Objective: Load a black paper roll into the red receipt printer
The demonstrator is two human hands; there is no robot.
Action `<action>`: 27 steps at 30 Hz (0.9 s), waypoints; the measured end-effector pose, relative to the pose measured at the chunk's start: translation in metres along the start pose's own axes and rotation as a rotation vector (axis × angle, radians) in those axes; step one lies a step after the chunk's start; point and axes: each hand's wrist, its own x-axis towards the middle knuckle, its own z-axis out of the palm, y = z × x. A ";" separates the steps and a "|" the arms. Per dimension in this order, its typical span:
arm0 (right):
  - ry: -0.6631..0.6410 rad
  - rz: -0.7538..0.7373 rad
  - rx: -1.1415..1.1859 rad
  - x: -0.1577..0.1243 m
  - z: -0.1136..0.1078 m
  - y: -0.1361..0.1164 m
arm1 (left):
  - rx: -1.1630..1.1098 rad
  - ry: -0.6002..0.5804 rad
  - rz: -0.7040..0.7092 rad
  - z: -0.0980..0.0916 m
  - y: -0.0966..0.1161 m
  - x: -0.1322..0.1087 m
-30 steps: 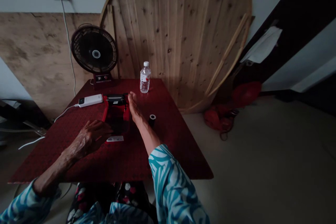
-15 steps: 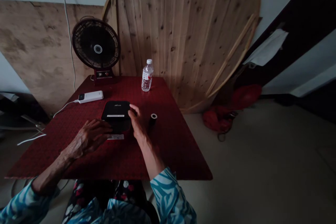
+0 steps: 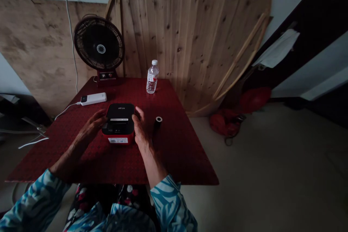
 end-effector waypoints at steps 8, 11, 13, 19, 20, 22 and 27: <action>0.017 0.015 0.085 -0.013 0.003 0.007 | -0.250 -0.115 -0.025 0.011 -0.005 -0.009; 0.070 0.049 0.143 -0.021 0.002 0.015 | -0.340 -0.184 -0.050 0.011 -0.011 -0.011; 0.101 0.056 0.133 -0.026 0.002 0.015 | -0.360 -0.199 -0.050 0.009 -0.012 -0.012; 0.132 0.056 0.083 -0.030 0.004 0.014 | -0.398 -0.198 -0.096 0.008 -0.011 -0.003; 0.142 0.050 0.108 -0.029 0.005 0.016 | -0.391 -0.193 -0.106 0.008 -0.011 -0.001; 0.150 0.047 0.146 -0.027 0.007 0.019 | -0.379 -0.183 -0.120 0.010 -0.012 0.001; 0.164 0.062 0.199 -0.025 0.009 0.019 | -0.359 -0.126 -0.110 0.009 -0.013 -0.006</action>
